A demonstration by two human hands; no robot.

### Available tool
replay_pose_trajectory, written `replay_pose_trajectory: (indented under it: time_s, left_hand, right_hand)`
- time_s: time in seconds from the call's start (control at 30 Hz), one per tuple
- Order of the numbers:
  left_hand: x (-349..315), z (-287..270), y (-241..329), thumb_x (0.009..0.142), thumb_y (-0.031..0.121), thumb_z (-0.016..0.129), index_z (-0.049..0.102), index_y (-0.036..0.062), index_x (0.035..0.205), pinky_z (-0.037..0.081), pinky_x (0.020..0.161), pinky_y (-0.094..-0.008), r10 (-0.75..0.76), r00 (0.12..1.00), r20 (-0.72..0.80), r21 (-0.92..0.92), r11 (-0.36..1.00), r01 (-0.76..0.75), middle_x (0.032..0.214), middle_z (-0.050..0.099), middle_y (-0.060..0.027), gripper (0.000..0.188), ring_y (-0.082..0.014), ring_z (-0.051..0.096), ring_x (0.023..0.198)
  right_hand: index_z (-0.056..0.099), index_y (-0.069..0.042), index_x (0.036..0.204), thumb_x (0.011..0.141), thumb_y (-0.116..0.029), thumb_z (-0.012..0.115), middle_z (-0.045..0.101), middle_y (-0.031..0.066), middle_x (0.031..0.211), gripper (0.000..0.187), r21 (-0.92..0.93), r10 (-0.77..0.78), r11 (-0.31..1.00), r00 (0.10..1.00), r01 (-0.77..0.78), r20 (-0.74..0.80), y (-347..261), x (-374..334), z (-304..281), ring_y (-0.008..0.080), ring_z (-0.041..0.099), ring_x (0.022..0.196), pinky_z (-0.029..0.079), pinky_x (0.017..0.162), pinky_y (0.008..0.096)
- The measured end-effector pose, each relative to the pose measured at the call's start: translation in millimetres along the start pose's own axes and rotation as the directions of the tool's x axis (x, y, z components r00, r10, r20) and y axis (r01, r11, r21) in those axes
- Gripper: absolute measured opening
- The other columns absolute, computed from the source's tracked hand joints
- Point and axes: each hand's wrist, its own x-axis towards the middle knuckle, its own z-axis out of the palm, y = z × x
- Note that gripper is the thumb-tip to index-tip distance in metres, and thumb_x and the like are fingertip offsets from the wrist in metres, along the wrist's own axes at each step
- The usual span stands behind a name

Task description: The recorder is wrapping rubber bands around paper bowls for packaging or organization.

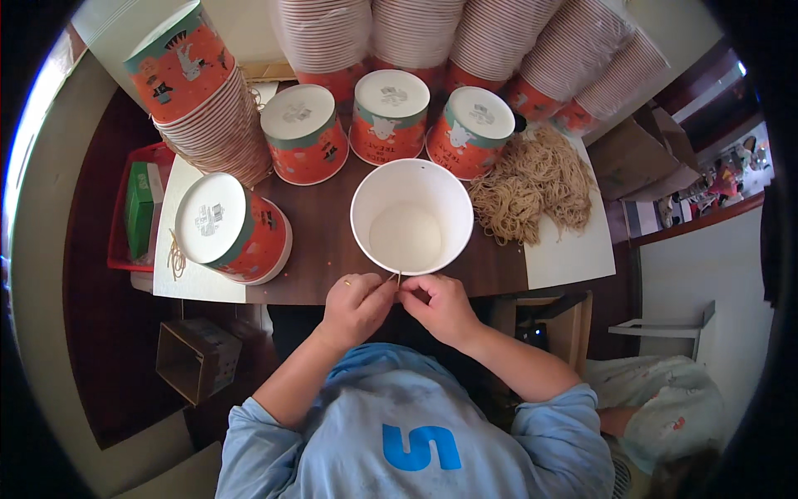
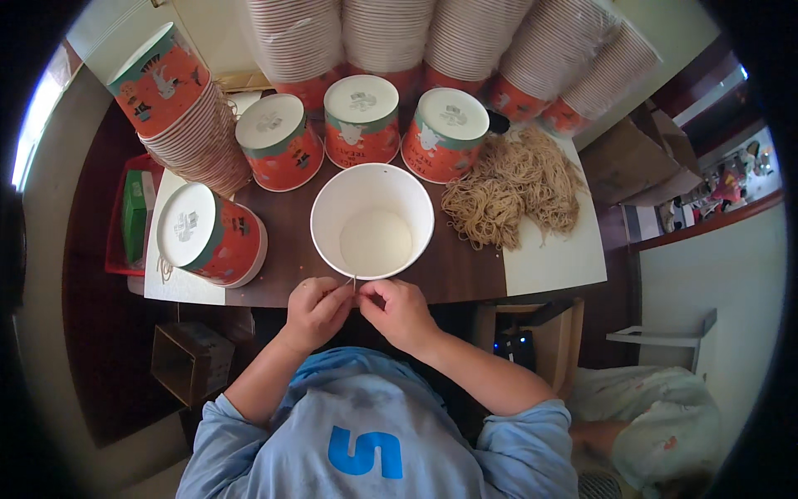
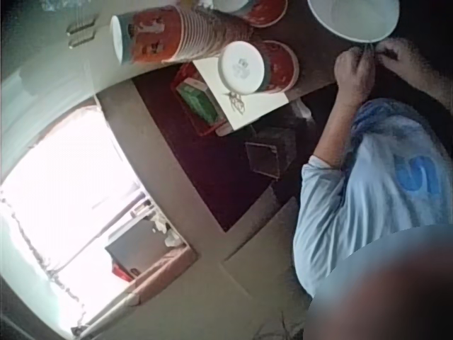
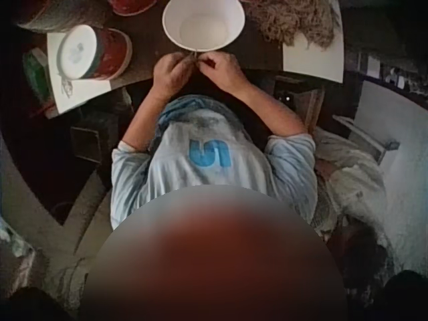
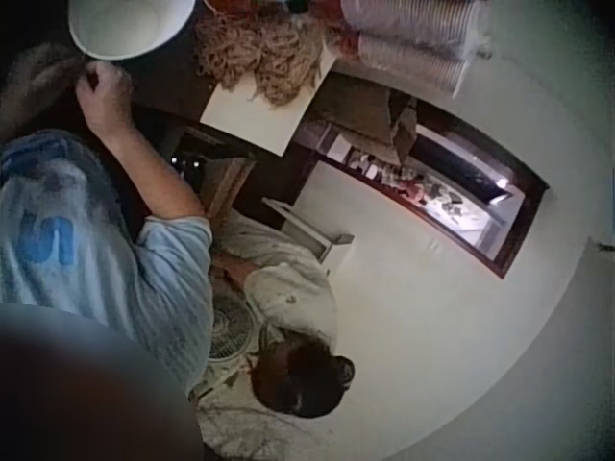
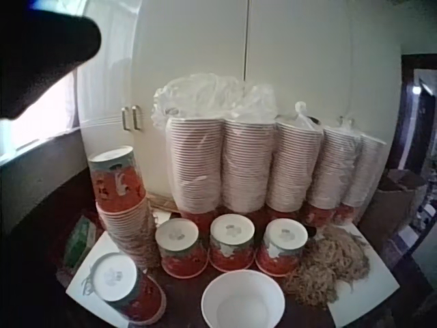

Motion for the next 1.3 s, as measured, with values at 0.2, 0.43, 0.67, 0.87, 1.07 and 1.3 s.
replay_pose_trajectory:
  time_s: [0.2,0.43,0.67,0.87,1.07,1.3]
  left_hand:
    - [-7.3,5.8,-0.8,0.066,0.002,0.071,0.064,0.0075,0.093,0.043,0.053,-0.0313,-0.015,0.99,-0.139,0.113,0.993,0.031,0.082,0.054,-0.0047,0.029,-0.0192,0.052,0.063]
    - [-1.0,3.7,5.0,0.067,0.001,0.072,0.064,0.0063,0.087,0.044,0.053,-0.0292,-0.206,0.951,-0.232,0.045,0.974,0.222,0.081,0.055,-0.0066,0.022,-0.0208,0.053,0.063]
    - [-4.2,8.9,13.1,0.076,0.004,0.069,0.063,0.0025,0.084,0.045,0.055,-0.0238,-0.67,0.738,-0.081,-0.349,0.713,0.608,0.077,0.057,-0.0067,0.01,-0.013,0.056,0.065]
    - [-6.7,7.6,8.2,0.085,0.008,0.063,0.062,-0.0032,0.086,0.048,0.06,-0.0228,-0.839,0.502,0.21,-0.702,0.229,0.675,0.08,0.064,-0.0064,0.011,-0.0092,0.058,0.069]
    - [3.4,-6.2,11.7,0.086,0.008,0.061,0.062,-0.0043,0.089,0.054,0.068,-0.026,-0.834,0.366,0.412,-0.735,-0.067,0.674,0.082,0.065,-0.0089,0.013,-0.0136,0.063,0.071]
    - [-3.3,-8.7,4.4,0.086,0.009,0.062,0.064,-0.0056,0.091,0.053,0.066,-0.0245,-0.83,0.327,0.451,-0.659,-0.062,0.75,0.08,0.066,-0.0084,0.016,-0.0134,0.064,0.071]
  right_hand:
    - [0.064,-0.002,0.088,0.077,-0.002,0.066,0.064,0.0105,0.081,0.011,-0.14,-0.26,0.961,0.949,0.237,-0.178,4.6,5.3,13.1,0.021,0.065,0.067,0.051,0.059,0.031]
    - [0.062,-0.004,0.085,0.074,-0.001,0.068,0.063,0.0104,0.079,0.013,-0.217,-0.378,0.92,0.886,0.327,-0.269,6.8,12.5,23.9,0.0257,0.063,0.067,0.051,0.058,0.0326]
    - [0.062,-0.005,0.084,0.074,0.0,0.068,0.063,0.0099,0.08,0.012,-0.336,-0.447,0.875,0.849,0.349,-0.283,8.3,17.3,29.4,0.026,0.063,0.069,0.051,0.06,0.0332]
    - [0.063,-0.001,0.09,0.079,-0.001,0.064,0.065,0.0116,0.084,0.011,-0.18,-0.356,0.932,0.885,0.314,-0.3,6.7,23.7,33.1,0.0226,0.065,0.073,0.051,0.063,0.0308]
    - [0.064,0.003,0.1,0.088,-0.004,0.055,0.067,0.0092,0.09,0.017,0.253,-0.04,0.966,0.998,0.053,-0.056,7.5,23.5,32.9,0.0116,0.063,0.081,0.051,0.069,0.0259]
    - [0.065,0.003,0.101,0.087,-0.007,0.058,0.067,0.007,0.094,0.019,0.576,0.17,0.795,0.982,-0.189,0.087,4.8,25.6,36.0,0.011,0.061,0.086,0.049,0.08,0.0251]
